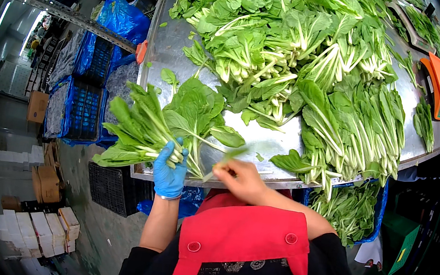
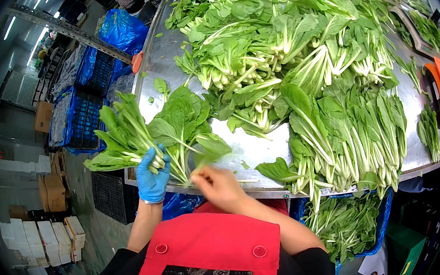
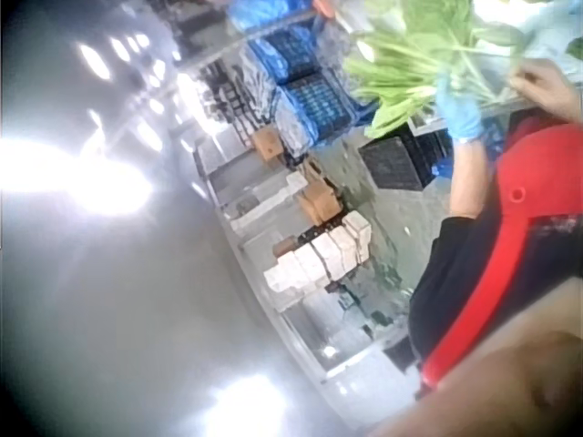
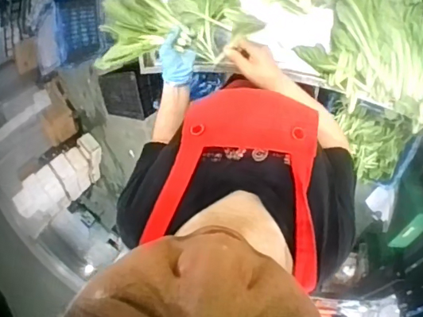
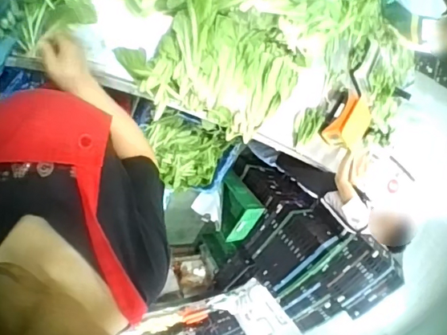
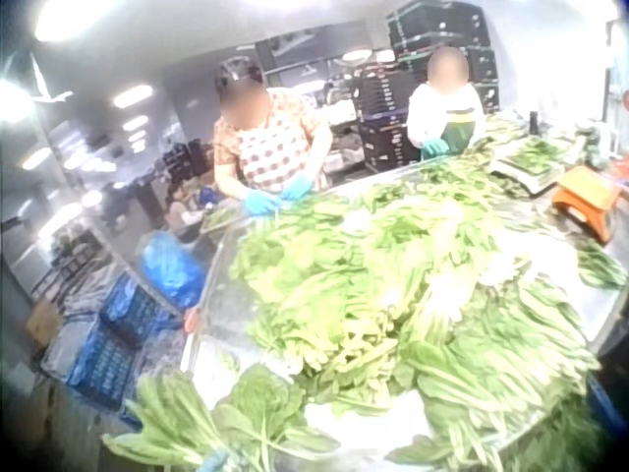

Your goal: The person sorts leafy green vegetables on a metal table, picking up bunches, separating leaves, and arranging them. Other workers are visible in the background performing similar tasks.

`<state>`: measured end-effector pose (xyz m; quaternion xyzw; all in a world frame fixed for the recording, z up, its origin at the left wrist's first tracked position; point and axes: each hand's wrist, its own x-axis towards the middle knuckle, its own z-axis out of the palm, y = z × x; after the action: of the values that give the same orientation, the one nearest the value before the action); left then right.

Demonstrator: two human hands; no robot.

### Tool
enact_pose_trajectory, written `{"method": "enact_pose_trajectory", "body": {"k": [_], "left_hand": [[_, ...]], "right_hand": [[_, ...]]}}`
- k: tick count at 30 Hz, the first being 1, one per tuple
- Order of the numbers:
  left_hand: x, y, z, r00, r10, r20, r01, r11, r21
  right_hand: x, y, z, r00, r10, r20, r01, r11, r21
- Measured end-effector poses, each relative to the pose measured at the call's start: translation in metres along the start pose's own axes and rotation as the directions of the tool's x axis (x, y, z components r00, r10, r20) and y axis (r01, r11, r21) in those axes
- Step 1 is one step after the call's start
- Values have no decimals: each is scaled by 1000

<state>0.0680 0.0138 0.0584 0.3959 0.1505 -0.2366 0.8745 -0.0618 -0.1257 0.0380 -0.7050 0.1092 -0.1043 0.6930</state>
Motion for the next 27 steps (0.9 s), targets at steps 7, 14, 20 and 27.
{"method": "enact_pose_trajectory", "body": {"k": [7, 14, 20, 27], "left_hand": [[-22, -33, -13, 994, -62, 91, 20, 916, 400], [-20, -72, -17, 981, -173, 91, 109, 871, 480], [-9, -86, -33, 949, -296, 111, 242, 905, 350], [-20, -93, -4, 951, -307, 46, 278, 909, 311]], "right_hand": [[13, -2, -3, 992, -27, -126, 26, 1000, -13], [6, 53, 3, 959, 153, -239, -53, 924, 380], [-4, 44, -16, 923, 368, -110, -280, 840, 465], [-4, 51, -21, 948, 206, -243, -138, 953, 270]]}}
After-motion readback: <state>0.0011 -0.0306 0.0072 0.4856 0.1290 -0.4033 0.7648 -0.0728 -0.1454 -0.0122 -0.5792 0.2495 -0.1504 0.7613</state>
